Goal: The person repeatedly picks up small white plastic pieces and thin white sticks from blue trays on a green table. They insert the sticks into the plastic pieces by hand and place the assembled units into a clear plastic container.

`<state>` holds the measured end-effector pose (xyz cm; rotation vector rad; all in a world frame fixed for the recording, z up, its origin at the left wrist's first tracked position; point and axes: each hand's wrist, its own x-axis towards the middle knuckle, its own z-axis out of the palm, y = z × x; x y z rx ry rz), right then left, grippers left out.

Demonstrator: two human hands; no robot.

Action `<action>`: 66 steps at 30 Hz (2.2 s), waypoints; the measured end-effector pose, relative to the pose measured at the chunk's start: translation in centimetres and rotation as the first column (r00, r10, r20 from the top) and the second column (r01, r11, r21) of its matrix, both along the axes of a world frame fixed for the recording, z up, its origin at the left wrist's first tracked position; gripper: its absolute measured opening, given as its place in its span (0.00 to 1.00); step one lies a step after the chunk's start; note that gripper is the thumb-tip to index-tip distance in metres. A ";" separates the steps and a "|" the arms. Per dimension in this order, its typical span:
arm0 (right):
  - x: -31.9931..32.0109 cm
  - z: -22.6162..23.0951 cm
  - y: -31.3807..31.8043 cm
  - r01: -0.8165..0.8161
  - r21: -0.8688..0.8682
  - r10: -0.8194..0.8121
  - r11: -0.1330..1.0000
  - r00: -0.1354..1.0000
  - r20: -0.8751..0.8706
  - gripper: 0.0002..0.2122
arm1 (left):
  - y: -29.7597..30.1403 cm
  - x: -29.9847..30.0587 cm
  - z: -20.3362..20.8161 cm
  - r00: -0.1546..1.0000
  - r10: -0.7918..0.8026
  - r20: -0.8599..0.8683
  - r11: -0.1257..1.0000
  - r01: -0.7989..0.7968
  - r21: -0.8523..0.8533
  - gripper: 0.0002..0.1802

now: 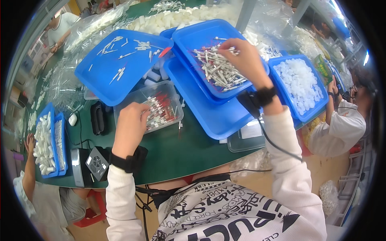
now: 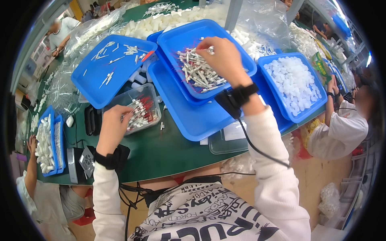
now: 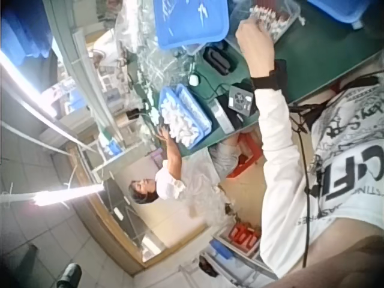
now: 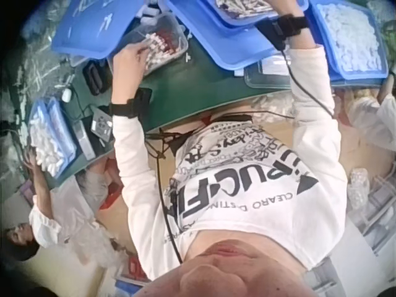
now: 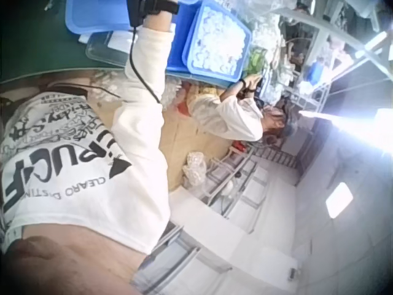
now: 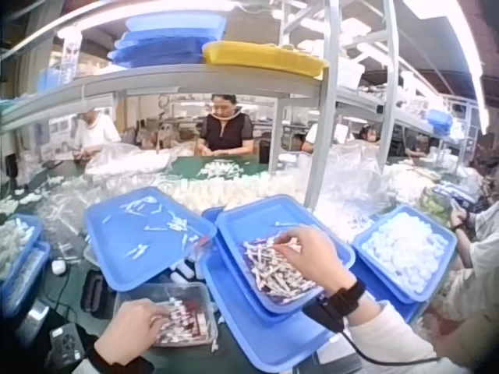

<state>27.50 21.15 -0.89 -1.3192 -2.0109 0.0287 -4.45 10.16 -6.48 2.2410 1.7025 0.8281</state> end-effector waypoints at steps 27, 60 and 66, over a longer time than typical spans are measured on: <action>5.7 -7.7 -7.3 0.288 -0.018 -0.240 0.958 0.828 0.506 0.05 | -1.5 0.8 2.9 0.785 0.151 0.601 0.988 -0.113 -0.102 0.10; -8.7 -4.3 -20.5 -0.757 -0.419 -0.132 0.502 0.412 -0.902 0.10 | -8.2 7.9 3.1 0.095 0.096 0.991 0.980 -0.183 -0.077 0.08; -9.2 -4.9 -20.3 -0.775 -0.381 -0.110 0.504 0.379 -0.919 0.11 | -8.2 8.1 2.7 0.097 0.128 0.987 0.971 -0.213 -0.105 0.08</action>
